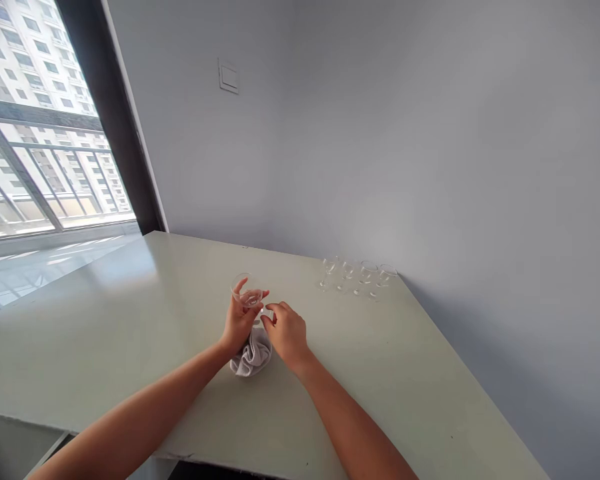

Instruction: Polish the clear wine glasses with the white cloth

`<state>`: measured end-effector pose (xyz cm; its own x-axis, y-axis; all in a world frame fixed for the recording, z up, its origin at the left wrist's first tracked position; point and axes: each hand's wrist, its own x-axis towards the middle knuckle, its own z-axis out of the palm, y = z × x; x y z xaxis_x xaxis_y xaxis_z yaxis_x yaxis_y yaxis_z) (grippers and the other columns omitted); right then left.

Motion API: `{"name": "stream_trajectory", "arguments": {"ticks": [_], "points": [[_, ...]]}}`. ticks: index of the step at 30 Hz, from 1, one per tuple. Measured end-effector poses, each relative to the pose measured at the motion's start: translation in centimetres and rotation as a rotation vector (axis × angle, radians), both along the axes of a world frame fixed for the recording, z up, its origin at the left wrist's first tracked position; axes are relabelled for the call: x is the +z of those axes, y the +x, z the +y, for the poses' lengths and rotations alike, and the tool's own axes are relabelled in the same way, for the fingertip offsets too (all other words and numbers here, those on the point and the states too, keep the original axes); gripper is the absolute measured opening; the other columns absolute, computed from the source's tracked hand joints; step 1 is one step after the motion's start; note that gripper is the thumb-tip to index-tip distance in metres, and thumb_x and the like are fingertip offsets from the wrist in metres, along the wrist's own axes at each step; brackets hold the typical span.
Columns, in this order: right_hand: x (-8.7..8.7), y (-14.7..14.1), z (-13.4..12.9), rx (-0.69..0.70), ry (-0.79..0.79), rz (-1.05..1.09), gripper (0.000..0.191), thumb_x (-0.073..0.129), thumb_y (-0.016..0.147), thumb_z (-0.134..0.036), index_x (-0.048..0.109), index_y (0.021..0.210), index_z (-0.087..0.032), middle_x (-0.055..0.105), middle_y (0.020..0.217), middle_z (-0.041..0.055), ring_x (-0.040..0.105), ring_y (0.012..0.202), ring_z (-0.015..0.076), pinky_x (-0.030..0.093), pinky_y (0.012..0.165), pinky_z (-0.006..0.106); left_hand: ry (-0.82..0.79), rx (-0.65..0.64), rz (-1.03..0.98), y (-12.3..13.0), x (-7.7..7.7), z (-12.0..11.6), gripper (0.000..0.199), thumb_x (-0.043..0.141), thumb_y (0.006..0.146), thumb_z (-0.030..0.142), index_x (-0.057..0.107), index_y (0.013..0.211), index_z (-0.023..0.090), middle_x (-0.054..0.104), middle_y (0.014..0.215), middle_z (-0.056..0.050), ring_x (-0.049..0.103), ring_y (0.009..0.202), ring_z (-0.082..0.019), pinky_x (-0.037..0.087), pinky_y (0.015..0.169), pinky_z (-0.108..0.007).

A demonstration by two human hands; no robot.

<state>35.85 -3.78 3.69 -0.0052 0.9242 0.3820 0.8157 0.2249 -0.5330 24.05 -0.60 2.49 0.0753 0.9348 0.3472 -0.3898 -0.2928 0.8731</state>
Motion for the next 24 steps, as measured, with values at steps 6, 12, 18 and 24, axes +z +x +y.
{"name": "stream_trajectory", "arguments": {"ticks": [6, 12, 18, 24], "points": [[-1.9, -1.3, 2.9, 0.019, -0.123, -0.065, 0.014, 0.049, 0.078, -0.024, 0.063, 0.081, -0.022, 0.066, 0.073, 0.0024, 0.057, 0.064, 0.0151, 0.032, 0.055, 0.023, -0.088, 0.024, 0.033, 0.3, -1.5, 0.2, 0.066, 0.064, 0.071, 0.022, 0.030, 0.127, 0.025, 0.059, 0.109, -0.006, 0.054, 0.105, -0.018, 0.039, 0.092, -0.030], [-3.4, 2.3, 7.7, -0.182, -0.242, -0.062, 0.028, 0.040, 0.085, -0.034, 0.061, 0.097, -0.020, 0.067, 0.082, 0.0064, 0.060, 0.080, 0.0190, 0.037, 0.064, 0.025, -0.114, 0.004, 0.276, 0.0, -4.5, 3.1, 0.056, 0.064, 0.070, 0.026, 0.041, 0.121, 0.025, 0.058, 0.112, -0.007, 0.055, 0.102, -0.018, 0.038, 0.092, -0.033], [-4.7, 7.6, 12.9, -0.422, -0.317, -0.025, 0.029, 0.039, 0.084, -0.031, 0.060, 0.099, -0.017, 0.066, 0.086, 0.0090, 0.061, 0.080, 0.0189, 0.039, 0.064, 0.026, -0.217, 0.042, 0.378, 0.2, -5.6, 4.1, 0.030, 0.064, 0.067, 0.020, 0.058, 0.096, 0.023, 0.063, 0.096, -0.005, 0.059, 0.089, -0.017, 0.041, 0.085, -0.031], [-5.4, 9.0, 15.6, -0.498, -0.329, 0.014, 0.029, 0.039, 0.084, -0.031, 0.061, 0.096, -0.017, 0.065, 0.089, 0.0102, 0.060, 0.082, 0.0208, 0.041, 0.065, 0.029, -0.164, 0.034, 0.558, 0.1, -5.7, 4.2, 0.017, 0.055, 0.070, 0.020, 0.062, 0.085, 0.022, 0.065, 0.091, -0.005, 0.059, 0.083, -0.018, 0.043, 0.077, -0.029]]}}
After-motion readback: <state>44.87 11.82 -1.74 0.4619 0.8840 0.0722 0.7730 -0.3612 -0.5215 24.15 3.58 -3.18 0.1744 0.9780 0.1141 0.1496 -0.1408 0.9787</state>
